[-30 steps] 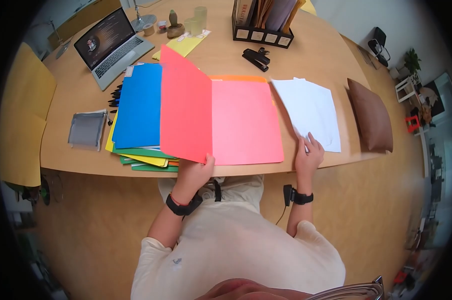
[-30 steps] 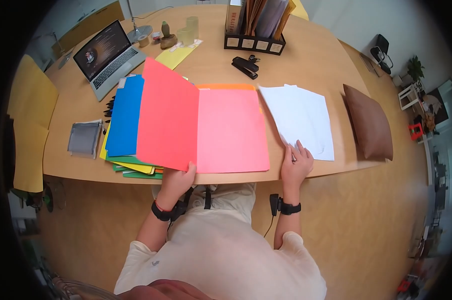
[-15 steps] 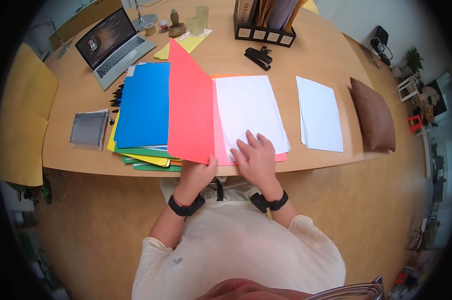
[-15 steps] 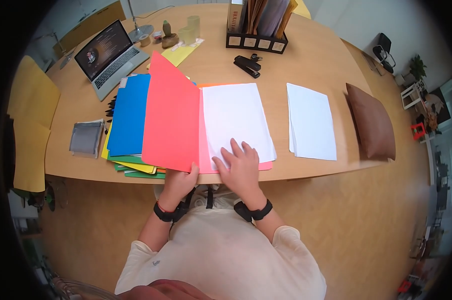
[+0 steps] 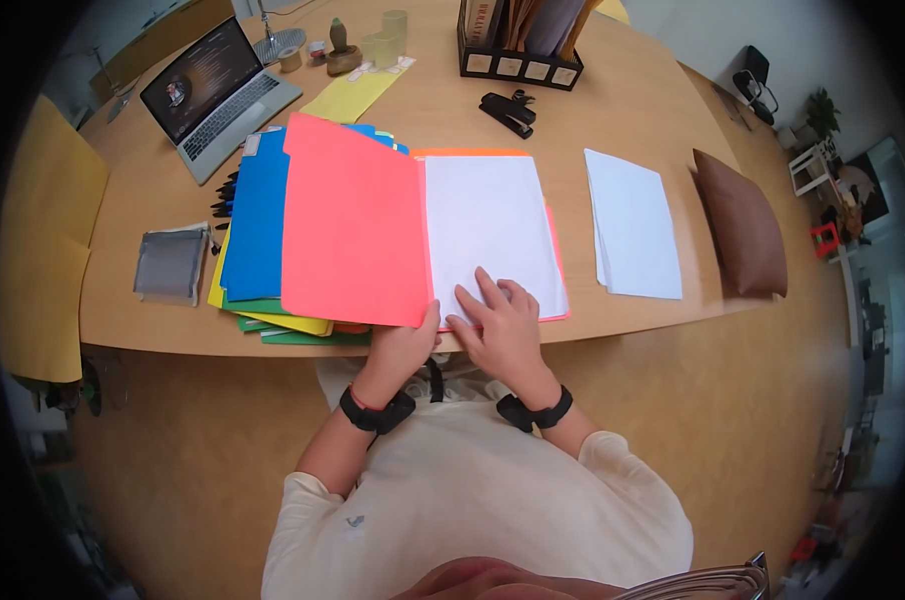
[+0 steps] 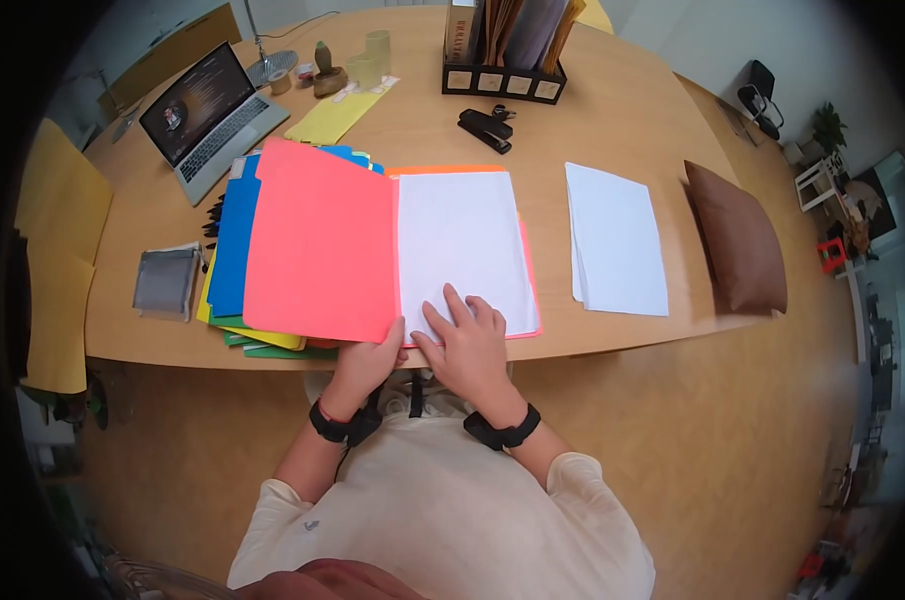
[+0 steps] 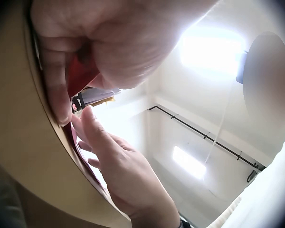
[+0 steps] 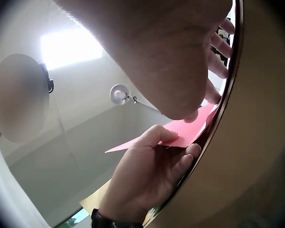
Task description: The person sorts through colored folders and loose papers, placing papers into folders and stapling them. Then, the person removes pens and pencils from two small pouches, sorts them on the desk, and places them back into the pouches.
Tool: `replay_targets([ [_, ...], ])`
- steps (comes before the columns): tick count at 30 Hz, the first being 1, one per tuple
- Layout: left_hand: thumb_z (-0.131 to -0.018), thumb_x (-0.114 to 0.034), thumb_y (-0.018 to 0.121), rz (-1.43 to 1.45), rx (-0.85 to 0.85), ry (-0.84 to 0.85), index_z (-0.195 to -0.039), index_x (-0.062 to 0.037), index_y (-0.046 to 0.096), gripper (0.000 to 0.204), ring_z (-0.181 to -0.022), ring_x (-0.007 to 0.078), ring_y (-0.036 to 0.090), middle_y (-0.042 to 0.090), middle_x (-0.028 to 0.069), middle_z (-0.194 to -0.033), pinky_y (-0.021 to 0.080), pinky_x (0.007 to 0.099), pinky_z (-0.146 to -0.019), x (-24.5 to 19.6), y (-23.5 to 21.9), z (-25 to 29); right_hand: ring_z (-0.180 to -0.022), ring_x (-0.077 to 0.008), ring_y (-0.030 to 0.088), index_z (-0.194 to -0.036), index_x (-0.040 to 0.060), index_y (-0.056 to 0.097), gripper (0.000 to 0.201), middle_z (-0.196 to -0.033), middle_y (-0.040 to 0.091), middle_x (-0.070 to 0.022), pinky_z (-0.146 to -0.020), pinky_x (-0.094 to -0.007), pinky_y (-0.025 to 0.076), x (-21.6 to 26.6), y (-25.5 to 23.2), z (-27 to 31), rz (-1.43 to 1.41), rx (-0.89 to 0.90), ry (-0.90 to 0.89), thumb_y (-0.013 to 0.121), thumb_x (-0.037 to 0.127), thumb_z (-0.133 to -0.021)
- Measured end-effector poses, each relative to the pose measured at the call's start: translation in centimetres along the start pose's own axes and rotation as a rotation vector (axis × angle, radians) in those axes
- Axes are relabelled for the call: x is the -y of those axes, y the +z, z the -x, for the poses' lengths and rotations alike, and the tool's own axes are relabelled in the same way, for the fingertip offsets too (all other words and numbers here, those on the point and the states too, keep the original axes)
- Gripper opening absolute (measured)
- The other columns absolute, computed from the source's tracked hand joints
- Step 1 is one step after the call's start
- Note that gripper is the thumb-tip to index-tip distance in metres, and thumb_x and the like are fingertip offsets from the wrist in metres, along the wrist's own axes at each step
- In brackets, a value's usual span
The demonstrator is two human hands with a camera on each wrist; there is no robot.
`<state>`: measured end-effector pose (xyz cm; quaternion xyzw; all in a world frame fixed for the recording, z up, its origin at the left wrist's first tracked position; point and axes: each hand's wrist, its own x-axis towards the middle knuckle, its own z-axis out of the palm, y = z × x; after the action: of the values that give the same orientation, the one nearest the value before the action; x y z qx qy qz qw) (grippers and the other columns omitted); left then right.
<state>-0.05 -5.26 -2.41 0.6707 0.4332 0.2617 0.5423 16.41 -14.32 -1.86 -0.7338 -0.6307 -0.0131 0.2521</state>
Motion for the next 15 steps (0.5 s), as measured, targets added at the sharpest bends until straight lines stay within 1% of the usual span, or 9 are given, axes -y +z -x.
replay_targets([
  [2, -0.105, -0.015, 0.064, -0.125, 0.033, 0.075, -0.100, 0.0020, 0.072, 0.020, -0.060, 0.0161, 0.069, 0.069, 0.0073, -0.068, 0.057, 0.0345, -0.060, 1.3, 0.0, -0.6, -0.126, -0.0425, 0.055, -0.130, 0.0163, 0.076, 0.044, -0.150, 0.061, -0.0176, -0.107, -0.0548, 0.040, 0.0, -0.1, 0.0, -0.006, 0.005, -0.005, 0.076, 0.040, -0.093],
  [4, -0.105, -0.017, 0.063, -0.349, -0.102, 0.476, -0.102, 0.0012, 0.072, 0.020, -0.057, 0.0171, 0.067, 0.066, 0.0075, -0.066, 0.055, 0.0349, -0.059, 3.6, 0.5, -1.7, -0.125, -0.0418, 0.055, -0.130, 0.0165, 0.076, 0.044, -0.150, 0.061, -0.0166, -0.106, -0.0547, 0.040, -0.1, -0.2, 0.0, -0.009, 0.006, -0.013, 0.075, 0.040, -0.093],
  [5, -0.106, -0.018, 0.063, -0.460, -0.172, 0.676, -0.102, 0.0008, 0.072, 0.021, -0.056, 0.0176, 0.066, 0.065, 0.0076, -0.065, 0.055, 0.0352, -0.059, 3.7, 0.6, -2.0, -0.126, -0.0414, 0.055, -0.131, 0.0163, 0.076, 0.044, -0.150, 0.061, -0.0157, -0.106, -0.0550, 0.040, -0.2, -0.2, 0.0, -0.016, 0.015, -0.018, 0.075, 0.040, -0.093],
  [7, -0.106, -0.018, 0.061, -0.314, -0.072, 0.444, -0.098, 0.0012, 0.070, 0.022, -0.055, 0.0177, 0.064, 0.064, 0.0076, -0.065, 0.054, 0.0356, -0.058, 3.9, 0.6, -1.8, -0.126, -0.0407, 0.055, -0.131, 0.0159, 0.075, 0.044, -0.151, 0.060, -0.0138, -0.107, -0.0557, 0.040, -0.4, -0.5, -0.1, -0.030, 0.034, -0.029, 0.075, 0.039, -0.094],
  [8, -0.106, -0.018, 0.061, -0.233, -0.003, 0.299, -0.096, 0.0014, 0.070, 0.024, -0.054, 0.0176, 0.064, 0.063, 0.0076, -0.064, 0.053, 0.0357, -0.058, 3.3, 0.4, -1.7, -0.125, -0.0407, 0.056, -0.129, 0.0151, 0.076, 0.043, -0.148, 0.063, -0.0131, -0.107, -0.0547, 0.041, -0.5, -0.8, -0.3, -0.055, 0.061, -0.034, 0.075, 0.039, -0.094],
  [10, -0.107, -0.019, 0.058, -0.077, 0.121, -0.029, -0.091, 0.0017, 0.067, 0.028, -0.054, 0.0173, 0.063, 0.063, 0.0075, -0.063, 0.052, 0.0358, -0.057, 1.3, -0.4, -1.6, -0.122, -0.0406, 0.060, -0.126, 0.0134, 0.077, 0.041, -0.143, 0.068, -0.0119, -0.107, -0.0527, 0.044, -1.3, -2.1, -1.2, -0.106, 0.118, -0.043, 0.076, 0.038, -0.094],
  [11, -0.107, -0.020, 0.057, 0.006, 0.191, -0.208, -0.088, 0.0018, 0.066, 0.030, -0.054, 0.0171, 0.063, 0.062, 0.0074, -0.063, 0.052, 0.0358, -0.056, 0.2, -0.9, -1.5, -0.120, -0.0389, 0.062, -0.125, 0.0116, 0.078, 0.038, -0.140, 0.070, -0.0131, -0.106, -0.0507, 0.045, -2.0, -2.8, -2.2, -0.131, 0.142, -0.043, 0.075, 0.036, -0.095],
  [13, -0.108, -0.021, 0.054, 0.036, 0.209, -0.280, -0.083, 0.0015, 0.064, 0.035, -0.053, 0.0167, 0.062, 0.062, 0.0075, -0.062, 0.051, 0.0347, -0.055, -1.0, -1.4, -1.5, -0.117, -0.0355, 0.067, -0.121, 0.0080, 0.079, 0.034, -0.134, 0.074, -0.0157, -0.105, -0.0465, 0.049, -4.2, -4.4, -5.1, -0.183, 0.188, -0.042, 0.074, 0.031, -0.097],
  [15, -0.108, -0.023, 0.051, 0.070, 0.222, -0.325, -0.079, 0.0012, 0.062, 0.039, -0.052, 0.0164, 0.062, 0.062, 0.0076, -0.060, 0.051, 0.0340, -0.055, -1.5, -1.8, -1.6, -0.108, -0.0346, 0.073, -0.114, 0.0036, 0.080, 0.030, -0.121, 0.078, -0.0170, -0.099, -0.0427, 0.054, -6.6, -5.9, -9.0, -0.166, 0.013, -0.128, 0.073, 0.029, -0.099],
])
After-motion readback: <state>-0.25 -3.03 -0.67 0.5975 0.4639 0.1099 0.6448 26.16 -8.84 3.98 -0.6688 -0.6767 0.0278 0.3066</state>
